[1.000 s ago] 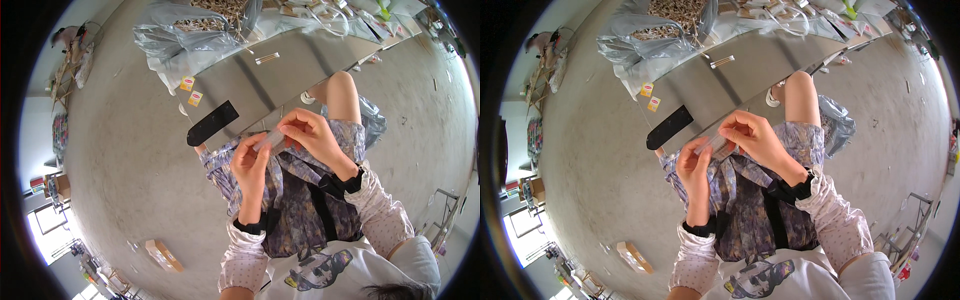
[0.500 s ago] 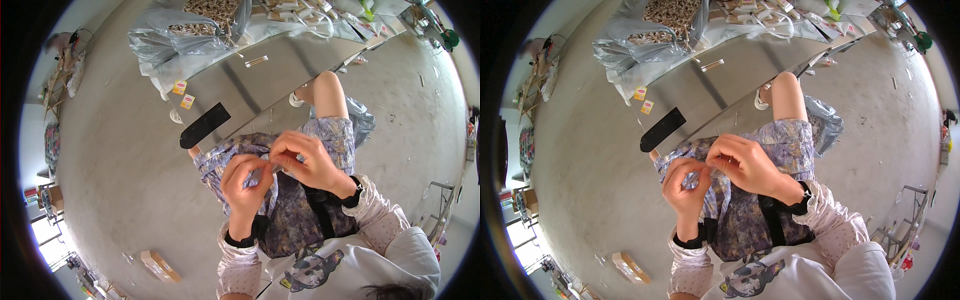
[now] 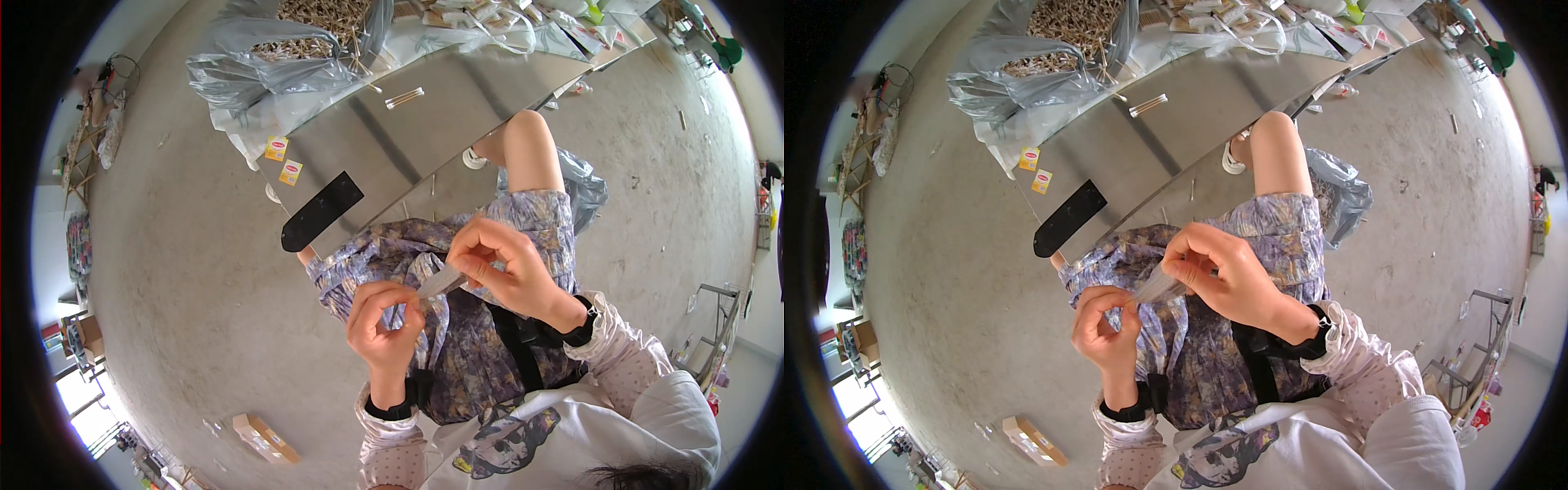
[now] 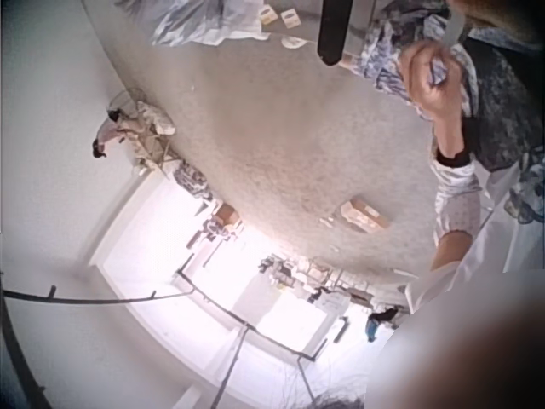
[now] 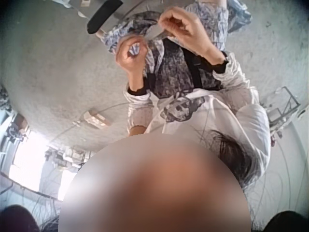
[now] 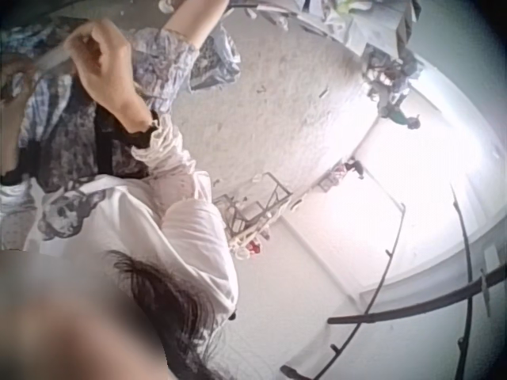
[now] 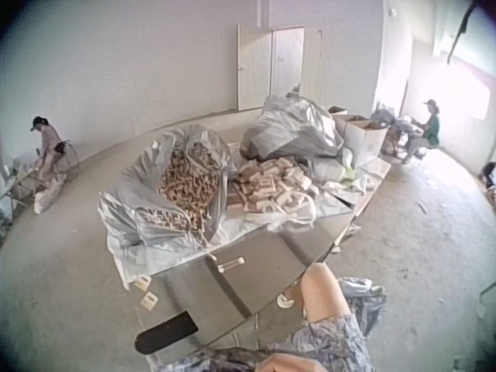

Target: Aligning wooden sticks and placing them into small paper or plastic sleeves for packaging.

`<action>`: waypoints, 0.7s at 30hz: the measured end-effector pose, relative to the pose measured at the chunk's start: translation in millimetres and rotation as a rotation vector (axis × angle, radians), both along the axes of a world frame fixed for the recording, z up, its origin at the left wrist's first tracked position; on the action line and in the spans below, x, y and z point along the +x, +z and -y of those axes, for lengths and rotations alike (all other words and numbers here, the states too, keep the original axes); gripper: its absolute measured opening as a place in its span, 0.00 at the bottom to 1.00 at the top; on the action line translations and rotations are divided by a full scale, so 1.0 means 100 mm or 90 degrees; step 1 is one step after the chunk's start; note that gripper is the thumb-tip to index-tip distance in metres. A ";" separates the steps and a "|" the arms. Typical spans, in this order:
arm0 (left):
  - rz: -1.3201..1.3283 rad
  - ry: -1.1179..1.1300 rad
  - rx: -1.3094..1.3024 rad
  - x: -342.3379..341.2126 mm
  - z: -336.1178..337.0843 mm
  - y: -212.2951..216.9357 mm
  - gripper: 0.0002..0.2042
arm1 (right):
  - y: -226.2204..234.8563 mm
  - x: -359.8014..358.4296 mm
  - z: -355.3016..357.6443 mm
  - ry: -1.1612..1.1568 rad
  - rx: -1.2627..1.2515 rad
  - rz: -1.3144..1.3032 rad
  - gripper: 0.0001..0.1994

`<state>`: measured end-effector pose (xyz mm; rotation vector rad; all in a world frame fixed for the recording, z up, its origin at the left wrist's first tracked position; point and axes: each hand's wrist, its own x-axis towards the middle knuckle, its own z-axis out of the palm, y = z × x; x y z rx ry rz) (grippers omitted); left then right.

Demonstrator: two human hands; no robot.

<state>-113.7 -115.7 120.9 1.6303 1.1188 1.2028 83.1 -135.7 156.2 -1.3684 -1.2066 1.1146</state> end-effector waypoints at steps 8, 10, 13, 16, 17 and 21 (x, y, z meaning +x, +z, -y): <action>0.183 -0.039 -0.123 0.10 0.00 0.10 0.06 | -0.03 0.01 0.05 0.075 -0.024 -0.143 0.04; 0.205 -0.075 -0.135 0.13 0.01 0.09 0.07 | 0.01 0.05 0.06 0.068 -0.048 -0.181 0.04; 0.190 -0.056 -0.167 0.16 0.02 0.14 0.06 | 0.05 0.08 0.04 0.061 -0.067 -0.209 0.04; 0.225 -0.053 -0.165 0.19 0.01 0.12 0.06 | 0.06 0.09 0.04 0.049 -0.079 -0.241 0.04; 0.241 -0.053 -0.156 0.21 0.01 0.12 0.06 | 0.04 0.09 0.04 0.052 -0.030 -0.206 0.04; 0.202 -0.055 -0.103 0.20 0.02 0.10 0.06 | 0.01 0.11 0.04 0.060 0.035 -0.111 0.04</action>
